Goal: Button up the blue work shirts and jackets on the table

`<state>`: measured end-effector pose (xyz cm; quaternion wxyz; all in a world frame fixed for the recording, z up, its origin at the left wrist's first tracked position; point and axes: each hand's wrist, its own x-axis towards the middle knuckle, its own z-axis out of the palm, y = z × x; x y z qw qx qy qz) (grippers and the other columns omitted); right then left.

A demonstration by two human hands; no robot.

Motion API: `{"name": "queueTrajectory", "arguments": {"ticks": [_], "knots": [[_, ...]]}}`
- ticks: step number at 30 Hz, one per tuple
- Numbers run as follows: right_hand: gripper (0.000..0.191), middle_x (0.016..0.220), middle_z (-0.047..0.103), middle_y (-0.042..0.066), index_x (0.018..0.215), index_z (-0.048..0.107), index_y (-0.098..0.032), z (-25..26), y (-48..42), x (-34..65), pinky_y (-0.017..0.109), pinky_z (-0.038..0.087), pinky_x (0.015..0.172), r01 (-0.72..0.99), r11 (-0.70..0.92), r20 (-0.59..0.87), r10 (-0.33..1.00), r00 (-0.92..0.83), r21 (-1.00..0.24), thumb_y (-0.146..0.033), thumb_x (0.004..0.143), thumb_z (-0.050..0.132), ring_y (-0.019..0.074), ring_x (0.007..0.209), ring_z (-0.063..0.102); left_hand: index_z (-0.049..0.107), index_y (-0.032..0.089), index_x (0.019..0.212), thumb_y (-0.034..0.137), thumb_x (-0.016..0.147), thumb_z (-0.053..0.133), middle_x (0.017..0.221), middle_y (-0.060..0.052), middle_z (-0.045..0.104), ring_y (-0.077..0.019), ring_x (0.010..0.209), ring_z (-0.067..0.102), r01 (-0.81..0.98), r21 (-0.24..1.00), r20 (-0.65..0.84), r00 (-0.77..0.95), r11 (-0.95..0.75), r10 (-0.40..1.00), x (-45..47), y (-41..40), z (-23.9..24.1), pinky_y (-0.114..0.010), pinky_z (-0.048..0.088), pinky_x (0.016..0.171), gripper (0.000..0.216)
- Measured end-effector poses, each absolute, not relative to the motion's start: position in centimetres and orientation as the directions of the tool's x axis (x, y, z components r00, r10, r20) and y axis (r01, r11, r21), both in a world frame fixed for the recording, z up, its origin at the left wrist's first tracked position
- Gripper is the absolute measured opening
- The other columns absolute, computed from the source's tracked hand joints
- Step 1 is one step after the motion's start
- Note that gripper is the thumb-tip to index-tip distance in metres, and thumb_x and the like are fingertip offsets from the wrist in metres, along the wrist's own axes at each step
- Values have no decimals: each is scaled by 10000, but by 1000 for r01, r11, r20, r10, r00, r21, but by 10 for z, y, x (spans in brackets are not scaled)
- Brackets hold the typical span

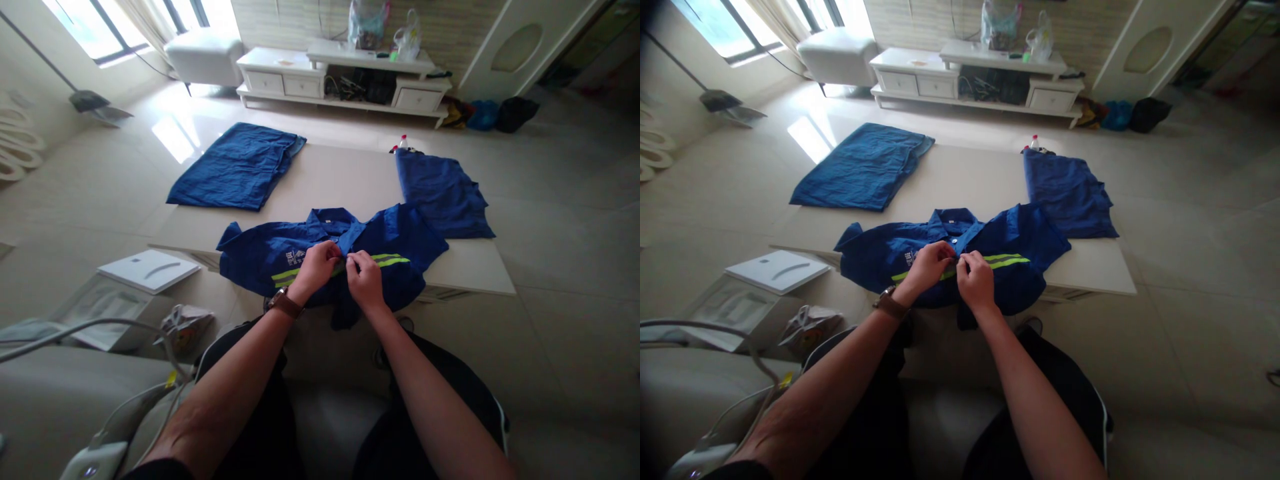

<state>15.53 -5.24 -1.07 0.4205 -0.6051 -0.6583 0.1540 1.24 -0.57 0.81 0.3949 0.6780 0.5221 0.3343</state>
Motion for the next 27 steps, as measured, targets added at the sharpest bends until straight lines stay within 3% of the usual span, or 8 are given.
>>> {"name": "queueTrajectory", "arguments": {"ticks": [10,19,22,27], "knots": [[189,948,737,82,925,732,-207,-10,-49,167,343,481,826,656,139,253,964,82,-742,-207,894,546,253,902,677,544,202,902,17,721,586,801,37,604,-124,736,566,376,891,147,290,-254,946,14,-7,7,-230,449,699,262],[138,883,722,46,864,724,-217,-11,-50,166,319,455,761,642,139,249,965,83,-754,-231,881,588,219,813,660,605,188,961,-27,706,529,769,32,609,-125,745,584,405,847,166,412,-344,896,9,-8,16,-227,442,704,342],[118,886,712,48,857,710,-215,-12,-51,165,318,451,773,651,151,267,960,82,-744,-218,880,594,225,846,661,618,186,1042,12,704,602,794,28,627,-122,751,609,360,886,141,391,-292,910,8,-8,14,-221,464,708,381],[128,900,691,57,882,703,-226,-11,-52,161,317,443,755,713,124,278,955,104,-691,-244,915,581,238,860,645,611,175,1008,272,749,770,771,23,614,-111,672,618,178,982,11,299,-67,954,12,-7,4,-206,451,605,319]]}}
